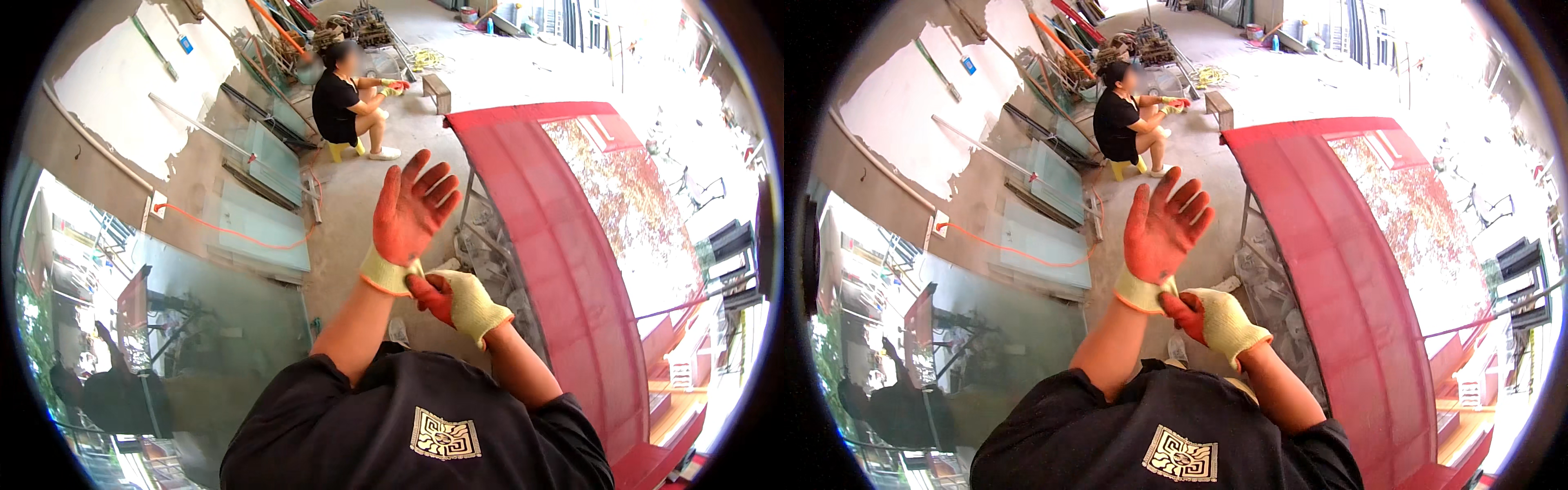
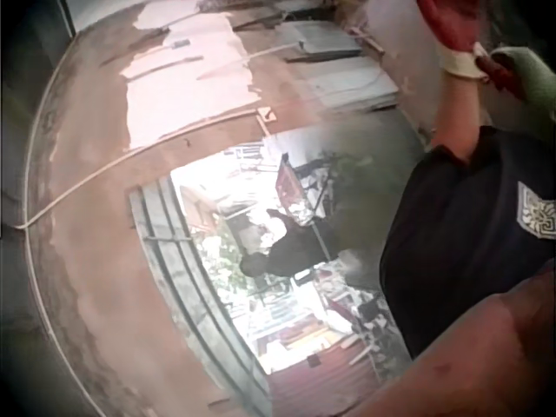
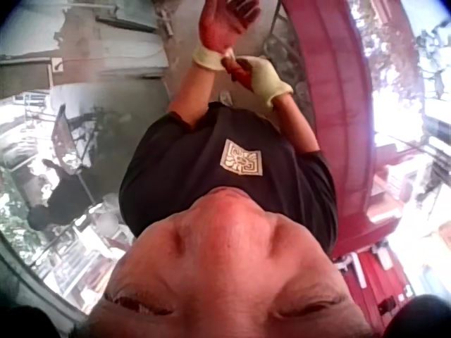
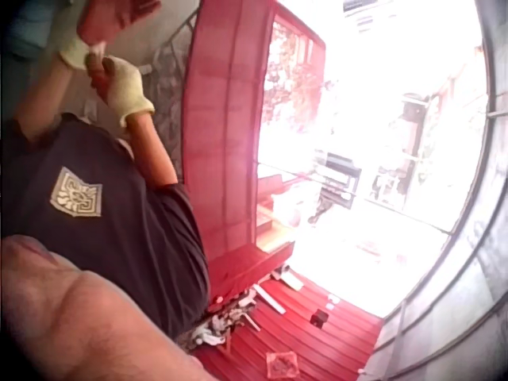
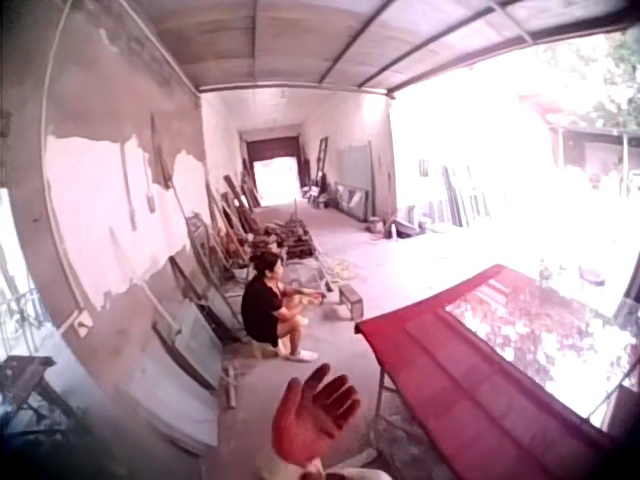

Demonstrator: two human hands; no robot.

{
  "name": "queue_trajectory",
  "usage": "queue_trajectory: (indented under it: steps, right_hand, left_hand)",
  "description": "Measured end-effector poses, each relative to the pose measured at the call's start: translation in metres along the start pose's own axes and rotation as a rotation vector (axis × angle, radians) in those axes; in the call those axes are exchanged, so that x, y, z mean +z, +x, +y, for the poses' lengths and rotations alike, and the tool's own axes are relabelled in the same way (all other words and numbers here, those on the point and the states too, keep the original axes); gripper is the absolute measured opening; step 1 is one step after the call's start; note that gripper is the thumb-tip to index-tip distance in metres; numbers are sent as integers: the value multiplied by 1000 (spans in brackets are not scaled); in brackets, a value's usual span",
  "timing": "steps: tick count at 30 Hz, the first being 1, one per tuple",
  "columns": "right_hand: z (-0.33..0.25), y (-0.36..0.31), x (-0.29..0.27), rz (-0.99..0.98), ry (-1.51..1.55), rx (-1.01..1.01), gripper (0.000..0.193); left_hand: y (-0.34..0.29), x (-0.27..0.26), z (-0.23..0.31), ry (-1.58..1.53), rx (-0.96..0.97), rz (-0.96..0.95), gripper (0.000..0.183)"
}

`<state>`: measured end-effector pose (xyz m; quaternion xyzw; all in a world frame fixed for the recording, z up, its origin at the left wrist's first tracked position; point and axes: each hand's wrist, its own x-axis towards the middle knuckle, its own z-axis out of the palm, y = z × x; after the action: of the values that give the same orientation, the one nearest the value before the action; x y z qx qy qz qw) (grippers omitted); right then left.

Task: The person puts on gloves, aligns a T-square on a large glass sheet, uses a measuring tape to find the length, and marks a point on the glass with a pen. They also handle a wooden triangular frame and move the T-square across the surface.

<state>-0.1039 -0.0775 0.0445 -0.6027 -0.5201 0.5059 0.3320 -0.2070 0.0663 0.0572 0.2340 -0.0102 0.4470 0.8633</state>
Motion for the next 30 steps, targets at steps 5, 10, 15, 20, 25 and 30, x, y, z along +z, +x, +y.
queue_trajectory:
  steps: [5,10,15,20,25,30]
  right_hand:
    - [-29,82,7,369,375,-256,40]
    - [-64,185,16,731,14,-433,58]
    - [-88,262,47,779,-79,-391,54]
    - [-83,333,75,598,49,-427,41]
    - [-69,389,72,266,329,-200,40]
    - [-69,464,67,-73,786,12,58]
  left_hand:
    - [-3,-60,86,479,123,247,54]
    - [-40,-75,88,889,-148,172,60]
    - [-35,-63,116,1778,-22,52,47]
    - [-5,-115,142,1753,-65,106,34]
    - [23,-148,167,1889,-27,-57,30]
    - [75,-173,203,1901,-77,-134,32]
